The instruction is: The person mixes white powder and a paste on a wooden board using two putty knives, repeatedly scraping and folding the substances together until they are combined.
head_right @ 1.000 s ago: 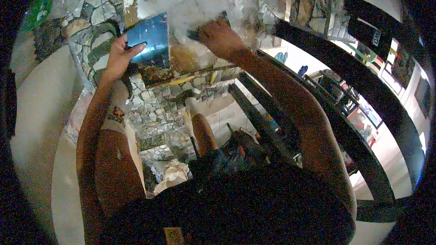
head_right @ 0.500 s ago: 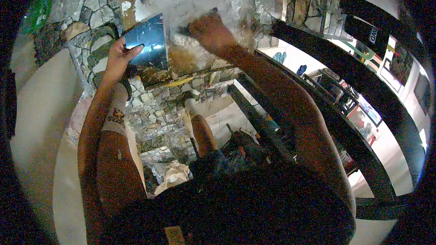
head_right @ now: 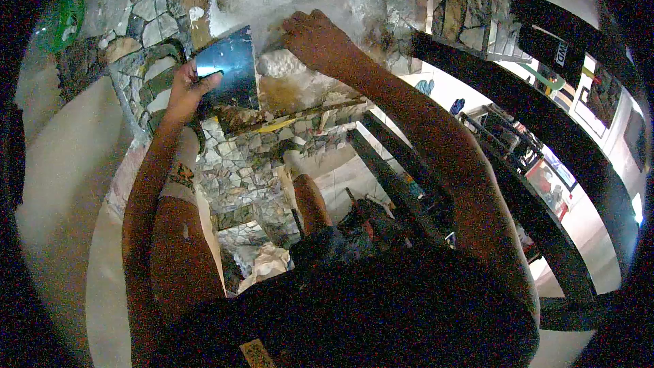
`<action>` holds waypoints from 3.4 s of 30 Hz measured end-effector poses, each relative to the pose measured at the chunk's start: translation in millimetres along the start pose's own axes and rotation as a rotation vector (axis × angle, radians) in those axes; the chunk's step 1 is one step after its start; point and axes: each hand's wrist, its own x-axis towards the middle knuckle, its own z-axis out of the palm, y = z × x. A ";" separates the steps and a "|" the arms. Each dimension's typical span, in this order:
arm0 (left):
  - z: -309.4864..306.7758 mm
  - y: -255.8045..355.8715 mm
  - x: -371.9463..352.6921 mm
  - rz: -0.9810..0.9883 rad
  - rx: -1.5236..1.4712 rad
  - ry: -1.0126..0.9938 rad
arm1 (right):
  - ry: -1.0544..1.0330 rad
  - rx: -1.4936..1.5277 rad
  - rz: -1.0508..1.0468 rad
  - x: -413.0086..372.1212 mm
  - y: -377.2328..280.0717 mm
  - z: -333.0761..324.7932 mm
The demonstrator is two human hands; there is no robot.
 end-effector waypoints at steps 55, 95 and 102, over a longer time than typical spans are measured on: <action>118.8 137.7 12.0 0.133 0.927 -0.175 | 0.509 1.193 1.053 -74.4 -37.8 20.0; 94.1 75.5 0.1 1.215 1.502 -0.308 | 0.273 0.433 0.572 -66.2 -23.5 -52.9; 90.8 75.2 1.6 1.264 1.362 -0.306 | 0.274 0.489 0.437 -51.0 -46.6 -45.2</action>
